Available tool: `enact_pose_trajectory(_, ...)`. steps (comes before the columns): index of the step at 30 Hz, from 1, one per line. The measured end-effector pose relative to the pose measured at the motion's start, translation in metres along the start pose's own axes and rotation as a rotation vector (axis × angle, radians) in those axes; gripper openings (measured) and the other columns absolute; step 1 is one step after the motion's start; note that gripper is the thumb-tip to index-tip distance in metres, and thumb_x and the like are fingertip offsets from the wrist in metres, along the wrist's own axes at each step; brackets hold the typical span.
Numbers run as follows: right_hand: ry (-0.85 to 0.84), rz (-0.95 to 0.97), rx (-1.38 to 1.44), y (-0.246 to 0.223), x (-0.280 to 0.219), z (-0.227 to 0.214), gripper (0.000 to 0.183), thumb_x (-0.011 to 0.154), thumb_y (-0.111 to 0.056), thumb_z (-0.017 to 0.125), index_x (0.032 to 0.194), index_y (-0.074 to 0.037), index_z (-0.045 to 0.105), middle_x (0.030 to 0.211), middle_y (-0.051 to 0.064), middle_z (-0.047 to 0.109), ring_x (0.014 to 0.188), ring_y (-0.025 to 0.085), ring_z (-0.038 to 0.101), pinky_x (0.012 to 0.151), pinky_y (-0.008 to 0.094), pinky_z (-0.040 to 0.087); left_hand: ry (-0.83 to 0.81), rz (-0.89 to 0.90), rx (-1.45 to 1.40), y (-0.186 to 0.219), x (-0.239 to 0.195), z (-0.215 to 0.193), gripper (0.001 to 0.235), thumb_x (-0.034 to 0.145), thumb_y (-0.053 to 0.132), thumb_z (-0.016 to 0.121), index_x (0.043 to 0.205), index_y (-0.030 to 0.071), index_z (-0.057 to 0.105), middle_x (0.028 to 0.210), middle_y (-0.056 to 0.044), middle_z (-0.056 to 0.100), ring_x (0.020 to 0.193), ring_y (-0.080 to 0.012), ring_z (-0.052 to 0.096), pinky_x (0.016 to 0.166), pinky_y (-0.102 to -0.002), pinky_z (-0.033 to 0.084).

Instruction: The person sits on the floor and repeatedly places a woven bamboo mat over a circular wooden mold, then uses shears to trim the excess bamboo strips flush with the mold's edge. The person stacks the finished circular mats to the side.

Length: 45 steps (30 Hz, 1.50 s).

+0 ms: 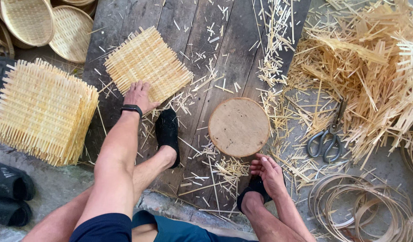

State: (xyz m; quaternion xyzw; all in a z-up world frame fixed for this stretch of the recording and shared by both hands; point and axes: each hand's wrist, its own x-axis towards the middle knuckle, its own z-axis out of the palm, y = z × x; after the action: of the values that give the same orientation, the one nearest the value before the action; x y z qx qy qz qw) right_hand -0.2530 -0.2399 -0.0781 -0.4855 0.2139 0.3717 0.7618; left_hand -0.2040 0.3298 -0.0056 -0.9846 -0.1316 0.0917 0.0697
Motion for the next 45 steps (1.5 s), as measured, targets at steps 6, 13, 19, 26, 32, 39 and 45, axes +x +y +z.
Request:
enact_pose_trajectory(6, -0.043, -0.008, -0.107, 0.006, 0.004, -0.006, 0.033, 0.104, -0.02, 0.053, 0.127, 0.003, 0.062, 0.1, 0.015, 0.071, 0.085, 0.022, 0.069, 0.076, 0.035, 0.058, -0.363, -0.2, -0.172, 0.008, 0.009, 0.005, 0.075, 0.086, 0.044, 0.08, 0.143, 0.005, 0.053, 0.143, -0.019, 0.06, 0.134, -0.0355, 0.058, 0.113, -0.046, 0.048)
enact_pose_trajectory(13, -0.026, -0.015, -0.008, 0.003, 0.007, -0.007, 0.031, 0.104, -0.017, 0.054, 0.125, 0.005, 0.06, 0.1, 0.015, 0.07, 0.086, 0.022, 0.069, 0.078, 0.037, 0.059, -0.287, -0.143, -0.058, 0.016, 0.017, -0.01, 0.079, 0.08, 0.044, 0.075, 0.141, 0.002, 0.049, 0.141, -0.026, 0.051, 0.125, -0.0375, 0.056, 0.101, -0.046, 0.049)
enact_pose_trajectory(19, -0.023, -0.006, -0.051, 0.007, 0.008, -0.01, 0.032, 0.104, -0.017, 0.054, 0.126, 0.005, 0.06, 0.1, 0.016, 0.07, 0.085, 0.023, 0.069, 0.077, 0.037, 0.059, -0.249, -0.041, 0.011, 0.023, 0.011, 0.013, 0.069, 0.085, 0.034, 0.071, 0.139, -0.001, 0.047, 0.135, -0.025, 0.058, 0.122, -0.0362, 0.062, 0.101, -0.047, 0.052)
enact_pose_trajectory(26, -0.006, -0.007, -0.035, 0.006, 0.011, -0.01, 0.032, 0.103, -0.018, 0.055, 0.126, 0.005, 0.06, 0.1, 0.016, 0.069, 0.084, 0.023, 0.069, 0.076, 0.037, 0.059, 0.058, 0.199, 0.148, -0.008, 0.01, 0.04, 0.04, 0.101, 0.01, 0.067, 0.136, 0.005, 0.049, 0.116, -0.02, 0.068, 0.102, -0.0299, 0.072, 0.083, -0.04, 0.061)
enact_pose_trajectory(32, -0.005, -0.019, -0.004, 0.005, 0.011, -0.012, 0.032, 0.103, -0.018, 0.055, 0.125, 0.005, 0.061, 0.1, 0.015, 0.069, 0.085, 0.023, 0.068, 0.076, 0.038, 0.059, 0.295, 0.194, 0.054, -0.046, 0.033, -0.01, 0.027, 0.101, 0.007, 0.067, 0.128, 0.002, 0.064, 0.092, -0.016, 0.073, 0.078, -0.0262, 0.071, 0.068, -0.038, 0.059)
enact_pose_trajectory(39, -0.021, -0.041, 0.027, 0.006, 0.011, -0.016, 0.03, 0.103, -0.018, 0.055, 0.123, 0.003, 0.061, 0.1, 0.016, 0.069, 0.085, 0.023, 0.069, 0.076, 0.039, 0.06, 0.434, 0.043, -0.438, -0.055, 0.054, -0.122, 0.015, 0.092, 0.001, 0.07, 0.103, 0.007, 0.079, 0.098, -0.006, 0.077, 0.082, -0.0158, 0.073, 0.076, -0.03, 0.06)
enact_pose_trajectory(45, 0.005, -0.031, 0.015, 0.007, 0.014, -0.013, 0.03, 0.103, -0.018, 0.055, 0.123, 0.003, 0.062, 0.1, 0.015, 0.069, 0.086, 0.023, 0.069, 0.076, 0.04, 0.06, -0.016, -0.154, -0.729, -0.036, 0.031, -0.123, 0.035, 0.072, 0.005, 0.077, 0.106, 0.004, 0.071, 0.087, -0.006, 0.077, 0.077, -0.0102, 0.073, 0.074, -0.026, 0.058)
